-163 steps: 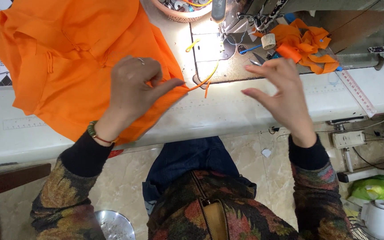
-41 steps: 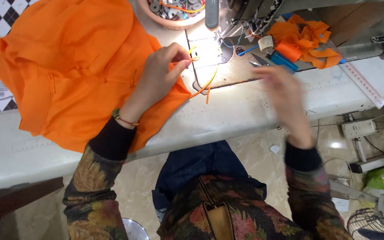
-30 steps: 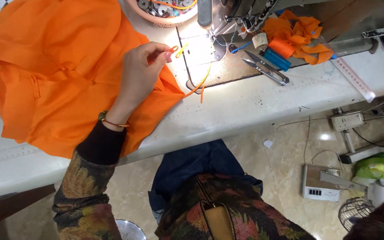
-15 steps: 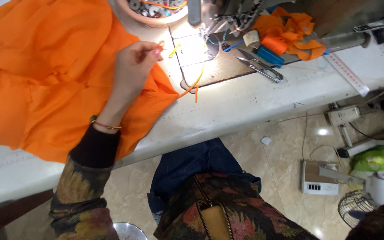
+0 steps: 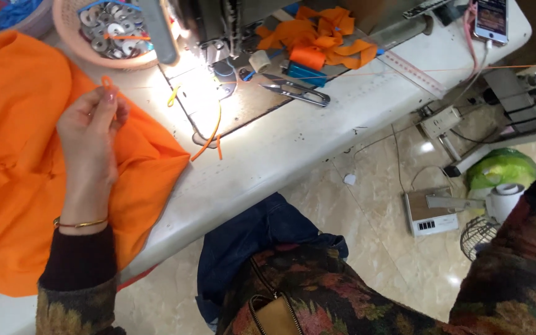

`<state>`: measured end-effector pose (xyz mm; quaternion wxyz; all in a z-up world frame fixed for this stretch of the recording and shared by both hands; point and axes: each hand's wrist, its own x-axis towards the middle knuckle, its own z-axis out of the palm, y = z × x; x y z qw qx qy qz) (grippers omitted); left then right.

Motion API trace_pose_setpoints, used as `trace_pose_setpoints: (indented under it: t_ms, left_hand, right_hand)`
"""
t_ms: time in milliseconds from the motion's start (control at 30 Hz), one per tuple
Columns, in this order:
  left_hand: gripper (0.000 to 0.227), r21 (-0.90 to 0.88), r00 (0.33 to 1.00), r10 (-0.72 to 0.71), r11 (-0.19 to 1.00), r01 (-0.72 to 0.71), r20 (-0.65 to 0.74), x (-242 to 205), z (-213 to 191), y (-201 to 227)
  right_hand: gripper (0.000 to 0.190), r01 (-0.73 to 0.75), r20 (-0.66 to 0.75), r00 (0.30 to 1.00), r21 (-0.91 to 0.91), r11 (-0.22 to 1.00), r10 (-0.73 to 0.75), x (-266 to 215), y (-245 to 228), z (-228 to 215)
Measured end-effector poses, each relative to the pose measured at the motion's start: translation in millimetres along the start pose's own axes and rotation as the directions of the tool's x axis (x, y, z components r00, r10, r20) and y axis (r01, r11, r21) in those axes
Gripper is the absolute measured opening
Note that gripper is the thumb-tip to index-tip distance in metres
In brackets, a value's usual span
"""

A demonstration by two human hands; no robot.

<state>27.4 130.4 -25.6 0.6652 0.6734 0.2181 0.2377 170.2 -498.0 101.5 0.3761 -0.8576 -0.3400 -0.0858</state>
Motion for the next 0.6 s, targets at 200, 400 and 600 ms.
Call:
trace_pose_setpoints:
  t_ms: [200,400,600]
  left_hand:
    - [0.013,0.204,0.944,0.221,0.94,-0.273,0.245,-24,39,12]
    - [0.033,0.018,0.818,0.113,0.989,-0.149,0.565,-59,117,64]
    - [0.021,-0.019,0.822,-0.025,0.999,0.044,0.569,-48,116,43]
  right_hand:
    - [0.03,0.033,0.08,0.996,0.129,0.991,-0.044,47,-49,69]
    - [0.031,0.059,0.178,0.978,0.261,0.964,-0.108,83,-99,165]
    - [0.032,0.465,0.168,0.866,0.075,0.882,-0.471,113,-108,256]
